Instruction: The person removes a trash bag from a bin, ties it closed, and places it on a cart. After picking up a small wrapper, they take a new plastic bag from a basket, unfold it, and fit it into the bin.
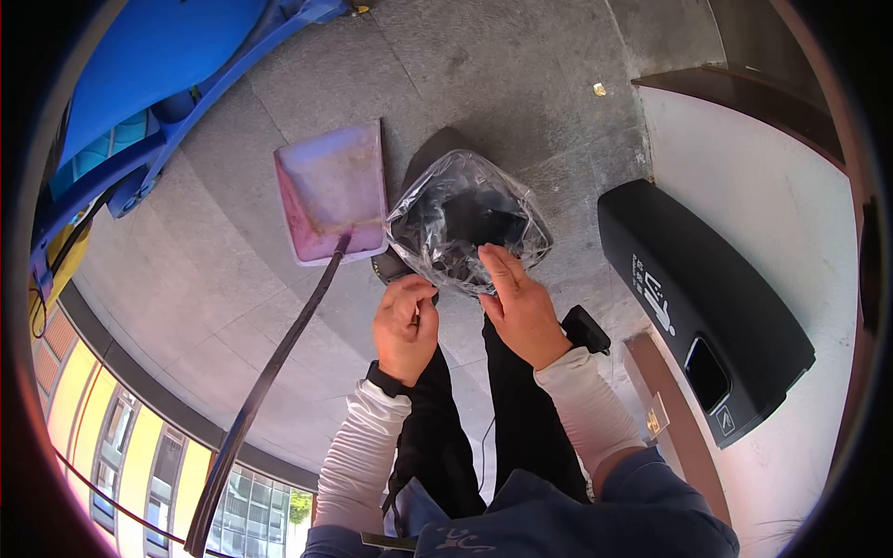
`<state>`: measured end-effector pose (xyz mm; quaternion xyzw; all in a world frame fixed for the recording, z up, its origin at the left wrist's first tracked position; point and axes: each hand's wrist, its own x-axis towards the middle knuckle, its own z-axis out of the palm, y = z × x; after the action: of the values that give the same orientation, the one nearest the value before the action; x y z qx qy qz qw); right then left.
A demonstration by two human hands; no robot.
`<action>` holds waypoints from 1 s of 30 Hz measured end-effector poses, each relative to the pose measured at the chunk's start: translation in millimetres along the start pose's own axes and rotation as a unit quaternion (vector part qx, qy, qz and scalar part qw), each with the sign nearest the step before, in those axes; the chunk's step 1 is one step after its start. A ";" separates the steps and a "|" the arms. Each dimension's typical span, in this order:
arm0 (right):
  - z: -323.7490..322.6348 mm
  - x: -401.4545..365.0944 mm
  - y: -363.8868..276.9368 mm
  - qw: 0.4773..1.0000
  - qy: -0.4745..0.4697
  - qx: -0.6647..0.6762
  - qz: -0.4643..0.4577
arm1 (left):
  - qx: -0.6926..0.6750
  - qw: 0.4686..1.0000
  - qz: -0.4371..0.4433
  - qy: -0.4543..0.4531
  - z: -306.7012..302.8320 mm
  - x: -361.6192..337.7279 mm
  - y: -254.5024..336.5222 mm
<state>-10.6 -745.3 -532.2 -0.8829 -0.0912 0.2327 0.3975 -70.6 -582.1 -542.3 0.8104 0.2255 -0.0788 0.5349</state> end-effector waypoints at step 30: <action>43.8 -71.3 68.9 0.591 0.006 0.676 0.441 | -0.458 0.700 -0.544 -0.065 51.9 -30.8 -24.7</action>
<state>-95.8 -787.0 -584.6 -0.2942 0.4947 0.3692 0.7297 -103.1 -629.5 -573.1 0.1946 0.6002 -0.2957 0.7172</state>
